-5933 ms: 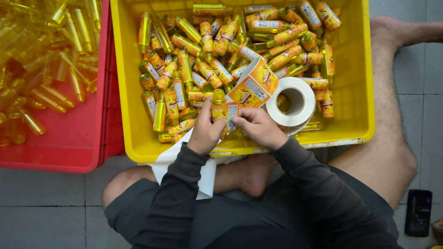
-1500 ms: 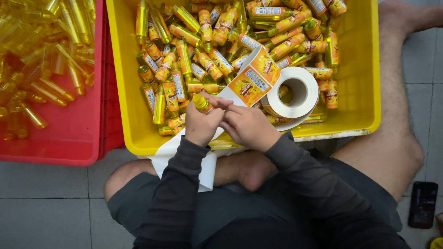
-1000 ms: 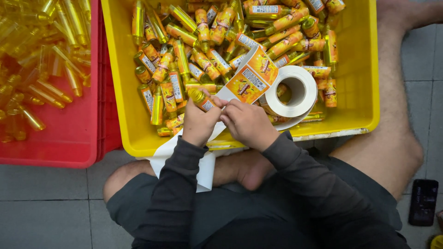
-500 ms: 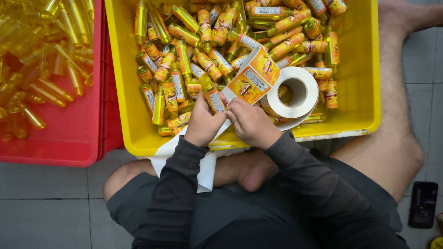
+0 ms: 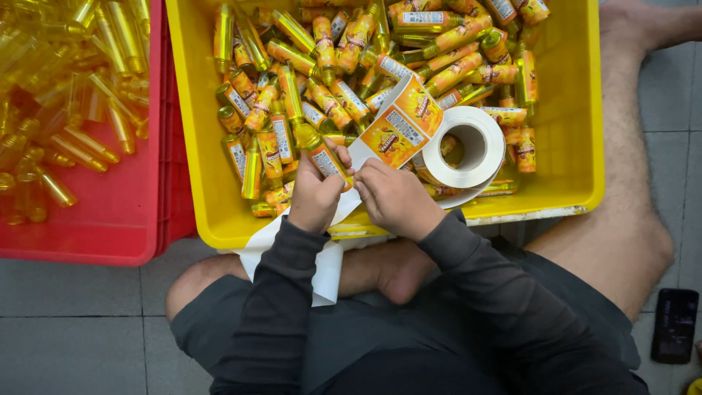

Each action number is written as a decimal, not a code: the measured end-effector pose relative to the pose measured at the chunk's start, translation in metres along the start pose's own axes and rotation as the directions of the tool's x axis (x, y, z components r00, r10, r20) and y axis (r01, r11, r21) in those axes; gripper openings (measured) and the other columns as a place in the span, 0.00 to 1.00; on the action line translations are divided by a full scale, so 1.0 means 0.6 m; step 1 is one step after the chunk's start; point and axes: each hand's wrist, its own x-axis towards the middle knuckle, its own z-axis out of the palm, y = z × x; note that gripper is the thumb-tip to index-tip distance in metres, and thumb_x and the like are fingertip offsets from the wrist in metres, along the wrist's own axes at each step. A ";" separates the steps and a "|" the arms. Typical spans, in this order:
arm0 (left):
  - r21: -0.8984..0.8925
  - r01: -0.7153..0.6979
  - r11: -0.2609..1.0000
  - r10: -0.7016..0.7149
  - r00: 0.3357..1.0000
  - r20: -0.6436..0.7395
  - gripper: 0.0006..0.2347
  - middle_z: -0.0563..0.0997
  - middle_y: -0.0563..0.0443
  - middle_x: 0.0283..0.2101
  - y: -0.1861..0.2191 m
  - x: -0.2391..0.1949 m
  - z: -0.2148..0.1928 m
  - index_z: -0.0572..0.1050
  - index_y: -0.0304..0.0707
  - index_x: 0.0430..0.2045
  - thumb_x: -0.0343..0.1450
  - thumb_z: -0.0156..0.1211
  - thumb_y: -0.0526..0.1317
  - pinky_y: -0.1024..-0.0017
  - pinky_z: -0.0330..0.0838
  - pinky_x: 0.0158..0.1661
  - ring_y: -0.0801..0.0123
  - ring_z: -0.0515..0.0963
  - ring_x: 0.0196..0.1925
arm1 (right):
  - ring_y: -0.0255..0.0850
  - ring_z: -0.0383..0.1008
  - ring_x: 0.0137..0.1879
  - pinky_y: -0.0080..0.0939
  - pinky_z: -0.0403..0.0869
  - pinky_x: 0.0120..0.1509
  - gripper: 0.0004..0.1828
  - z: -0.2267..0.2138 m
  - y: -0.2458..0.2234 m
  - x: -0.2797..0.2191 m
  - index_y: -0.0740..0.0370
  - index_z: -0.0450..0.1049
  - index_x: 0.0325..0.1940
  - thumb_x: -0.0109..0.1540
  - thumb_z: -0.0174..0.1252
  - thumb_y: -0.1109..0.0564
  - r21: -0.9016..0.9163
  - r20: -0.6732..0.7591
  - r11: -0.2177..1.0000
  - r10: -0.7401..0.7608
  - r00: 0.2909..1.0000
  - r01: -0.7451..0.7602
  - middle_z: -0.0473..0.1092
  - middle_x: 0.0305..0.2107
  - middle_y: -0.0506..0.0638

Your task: The person sits on the floor and applies labels from a roll onto small yellow bottles. They pick up a bottle, wrap the label around it, and place the labeled bottle into a yellow crate filled with similar items.

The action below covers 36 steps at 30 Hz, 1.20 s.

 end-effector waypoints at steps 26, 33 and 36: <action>-0.163 0.111 0.980 -0.146 0.963 -0.227 0.42 0.69 0.43 0.51 -0.023 0.001 -0.009 0.44 0.54 0.66 0.61 0.55 0.17 0.74 0.80 0.43 0.65 0.78 0.42 | 0.55 0.78 0.37 0.47 0.76 0.37 0.11 0.001 0.012 0.003 0.55 0.72 0.36 0.70 0.47 0.53 0.132 0.078 0.980 0.136 0.988 -0.146 0.69 0.27 0.48; 0.036 0.187 0.982 -0.173 0.956 -0.236 0.37 0.72 0.44 0.50 0.004 -0.001 0.012 0.49 0.47 0.68 0.65 0.57 0.22 0.73 0.78 0.42 0.68 0.78 0.43 | 0.57 0.77 0.42 0.50 0.76 0.42 0.14 0.002 0.013 0.004 0.56 0.73 0.37 0.70 0.46 0.50 0.103 0.155 0.969 0.209 0.966 -0.226 0.70 0.29 0.52; 0.028 0.156 0.987 -0.135 0.920 -0.368 0.29 0.73 0.45 0.46 -0.028 0.016 -0.002 0.55 0.44 0.67 0.71 0.58 0.28 0.76 0.79 0.40 0.67 0.76 0.40 | 0.57 0.78 0.44 0.51 0.76 0.45 0.15 0.002 0.012 0.004 0.56 0.73 0.38 0.70 0.45 0.49 0.088 0.181 0.963 0.236 0.955 -0.255 0.71 0.31 0.54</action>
